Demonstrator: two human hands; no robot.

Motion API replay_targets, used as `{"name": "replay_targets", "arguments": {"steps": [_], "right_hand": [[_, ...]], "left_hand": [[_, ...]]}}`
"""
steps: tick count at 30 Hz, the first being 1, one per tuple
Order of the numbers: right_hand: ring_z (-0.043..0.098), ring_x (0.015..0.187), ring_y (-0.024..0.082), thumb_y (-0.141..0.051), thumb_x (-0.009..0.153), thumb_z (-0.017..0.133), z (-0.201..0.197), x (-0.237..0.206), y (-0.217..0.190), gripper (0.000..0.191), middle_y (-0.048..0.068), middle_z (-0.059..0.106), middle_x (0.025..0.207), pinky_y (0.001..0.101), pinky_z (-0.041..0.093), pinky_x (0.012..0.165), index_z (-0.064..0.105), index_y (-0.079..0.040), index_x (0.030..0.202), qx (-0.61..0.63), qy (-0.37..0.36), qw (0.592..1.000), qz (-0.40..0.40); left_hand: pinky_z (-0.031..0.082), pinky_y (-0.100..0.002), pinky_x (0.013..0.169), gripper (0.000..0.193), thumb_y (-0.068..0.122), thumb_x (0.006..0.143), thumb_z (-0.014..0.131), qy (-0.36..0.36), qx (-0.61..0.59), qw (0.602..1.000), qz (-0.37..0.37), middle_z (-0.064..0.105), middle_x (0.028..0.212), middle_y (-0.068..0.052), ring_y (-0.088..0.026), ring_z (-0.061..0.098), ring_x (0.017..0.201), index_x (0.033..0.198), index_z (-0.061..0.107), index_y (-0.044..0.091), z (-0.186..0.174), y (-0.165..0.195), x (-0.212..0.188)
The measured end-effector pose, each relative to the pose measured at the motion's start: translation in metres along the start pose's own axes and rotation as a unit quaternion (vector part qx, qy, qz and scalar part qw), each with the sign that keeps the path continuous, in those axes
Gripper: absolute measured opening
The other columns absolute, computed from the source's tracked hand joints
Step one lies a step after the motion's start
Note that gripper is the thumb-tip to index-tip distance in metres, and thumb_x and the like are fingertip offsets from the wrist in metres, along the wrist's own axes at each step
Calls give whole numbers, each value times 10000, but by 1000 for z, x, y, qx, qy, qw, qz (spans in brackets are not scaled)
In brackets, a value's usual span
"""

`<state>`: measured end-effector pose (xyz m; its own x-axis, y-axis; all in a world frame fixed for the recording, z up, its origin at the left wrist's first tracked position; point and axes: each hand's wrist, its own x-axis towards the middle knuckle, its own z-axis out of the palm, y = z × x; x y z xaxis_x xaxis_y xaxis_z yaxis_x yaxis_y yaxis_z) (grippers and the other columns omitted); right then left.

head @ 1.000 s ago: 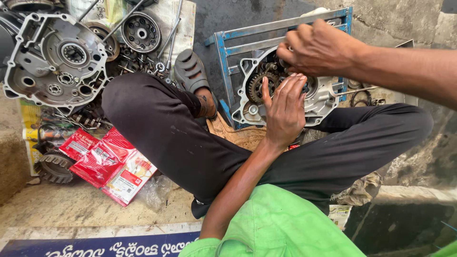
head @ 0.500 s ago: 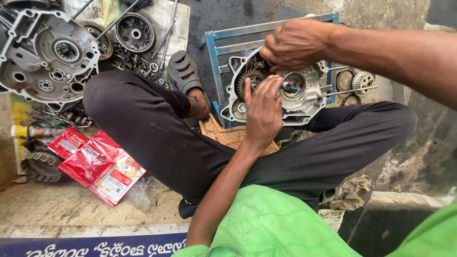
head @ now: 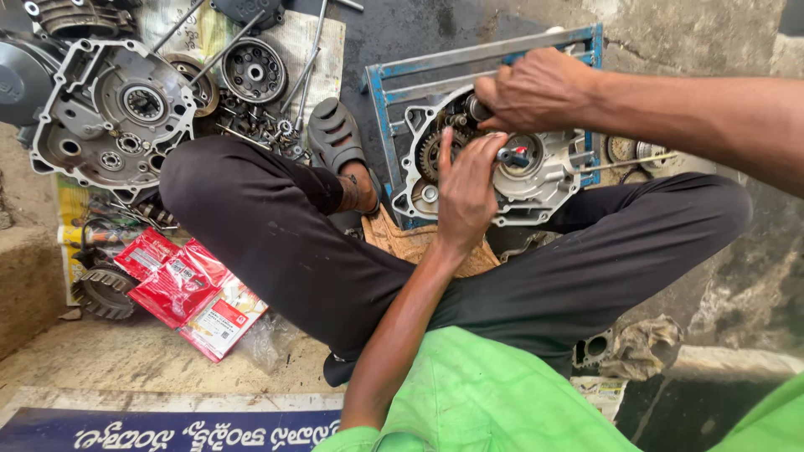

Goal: The person sits on the ground and assembles internal components of a motorcycle engine casing. They place gears and shafts into the casing, apply lubricant from a squeeze bottle, and use a screwdriver to adjust parts. The person also wipes their hands with a cloth during the process.

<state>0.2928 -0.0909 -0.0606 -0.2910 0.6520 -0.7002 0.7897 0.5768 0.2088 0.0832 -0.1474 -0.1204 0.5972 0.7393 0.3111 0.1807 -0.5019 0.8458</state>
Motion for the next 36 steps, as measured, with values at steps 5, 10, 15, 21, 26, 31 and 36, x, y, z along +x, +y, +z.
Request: {"name": "replay_targets", "arguments": {"steps": [5, 10, 15, 21, 26, 31, 36], "right_hand": [[555, 640, 128, -621, 988, 371, -8, -3, 0, 578, 30, 530, 775, 283, 473, 519, 523, -65, 945, -130, 149, 979, -47], [522, 520, 80, -582, 1084, 319, -14, 12, 10, 587, 10, 517, 678, 255, 407, 385, 522, -75, 868, -125, 130, 974, -134], [477, 491, 77, -669, 1045, 224, -18, 14, 2, 691, -19, 547, 611, 277, 384, 411, 532, -75, 873, 24, -59, 998, -16], [593, 580, 108, -642, 910, 353, -26, -4, -3, 587, 20, 583, 726, 250, 467, 399, 534, -86, 960, -98, 127, 987, -33], [649, 731, 125, -386, 982, 516, -29, -5, 5, 302, -2, 580, 816, 255, 504, 501, 510, -97, 1068, -170, 146, 969, -100], [661, 694, 139, -342, 1056, 481, -25, 2, 6, 279, 12, 572, 767, 260, 513, 500, 502, -65, 1070, -135, 75, 981, -121], [686, 676, 202, -271, 903, 506, -17, 11, 15, 210, 93, 612, 799, 285, 554, 460, 510, -79, 990, -2, 186, 969, -161]], "left_hand": [[420, -523, 1234, 246, 137, 964, 795, 28, -54, 998, -25, 609, 908, -34, -202, 610, 918, 1023, 556, 149, 3, -1, 3], [372, -517, 1185, 379, 213, 974, 767, 70, -44, 997, -7, 549, 1130, -72, -241, 544, 1145, 1204, 490, 97, 1, 8, 0], [322, -528, 1230, 386, 214, 990, 747, 55, -30, 998, -20, 556, 1209, -61, -227, 537, 1223, 1253, 485, 111, -6, 10, -2], [275, -542, 1281, 457, 176, 1000, 709, 30, -40, 999, -15, 579, 1336, -71, -228, 544, 1325, 1385, 478, 85, -7, 13, 2], [294, -477, 1281, 371, 39, 995, 705, 15, -15, 999, -27, 684, 1304, -2, -158, 623, 1308, 1344, 604, 111, -6, 10, 1], [334, -482, 1237, 347, 85, 942, 778, 56, -41, 997, -43, 684, 1199, -26, -194, 633, 1215, 1246, 609, 95, -1, 6, 2], [254, -530, 1195, 266, 177, 999, 742, -23, -57, 998, 22, 579, 1199, -35, -196, 584, 1225, 1202, 574, 144, -1, 38, -19]]}}
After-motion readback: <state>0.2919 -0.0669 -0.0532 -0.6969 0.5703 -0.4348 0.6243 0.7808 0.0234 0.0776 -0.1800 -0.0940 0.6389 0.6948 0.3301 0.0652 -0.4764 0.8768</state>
